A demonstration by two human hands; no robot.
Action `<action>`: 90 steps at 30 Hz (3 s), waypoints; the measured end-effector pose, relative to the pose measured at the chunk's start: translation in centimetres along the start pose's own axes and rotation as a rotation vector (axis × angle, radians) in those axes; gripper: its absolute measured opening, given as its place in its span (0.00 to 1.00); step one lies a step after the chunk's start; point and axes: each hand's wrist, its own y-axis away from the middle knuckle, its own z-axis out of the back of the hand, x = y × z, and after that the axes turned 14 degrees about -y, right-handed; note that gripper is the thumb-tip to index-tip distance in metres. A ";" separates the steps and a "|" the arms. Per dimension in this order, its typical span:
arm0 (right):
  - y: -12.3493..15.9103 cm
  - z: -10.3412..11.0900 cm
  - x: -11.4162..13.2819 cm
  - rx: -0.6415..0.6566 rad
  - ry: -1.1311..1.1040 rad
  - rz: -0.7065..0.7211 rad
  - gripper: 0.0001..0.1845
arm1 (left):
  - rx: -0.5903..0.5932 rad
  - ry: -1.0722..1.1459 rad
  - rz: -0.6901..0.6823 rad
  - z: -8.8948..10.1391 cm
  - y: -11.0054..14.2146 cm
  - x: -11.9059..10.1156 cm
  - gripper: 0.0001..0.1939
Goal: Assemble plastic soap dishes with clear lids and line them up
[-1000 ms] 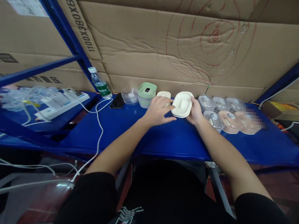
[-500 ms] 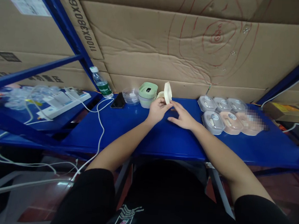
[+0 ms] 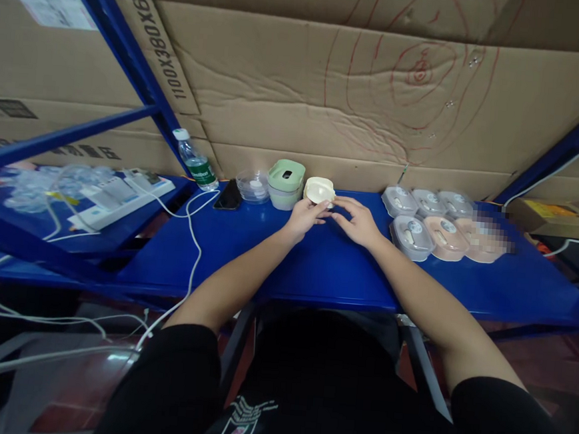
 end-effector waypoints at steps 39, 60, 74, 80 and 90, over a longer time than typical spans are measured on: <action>0.4 5.0 -0.4 0.196 0.527 -0.433 0.48 | 0.154 -0.469 -0.052 1.3 -0.6 0.8 0.09; 0.0 4.1 -0.5 0.445 0.267 -0.161 0.57 | 0.243 -0.938 -0.553 3.4 -0.6 1.8 0.62; -0.7 3.8 0.0 -0.167 -0.156 -0.212 0.32 | 0.114 -1.108 -0.684 4.7 -0.1 0.4 0.65; -1.2 4.1 1.1 -0.402 -0.435 -0.401 0.41 | -0.093 -1.255 -1.033 4.9 0.0 -0.9 0.36; -1.7 4.7 2.0 -0.365 -0.617 -0.454 0.45 | -0.388 -1.026 -1.143 6.9 -0.3 -2.3 0.23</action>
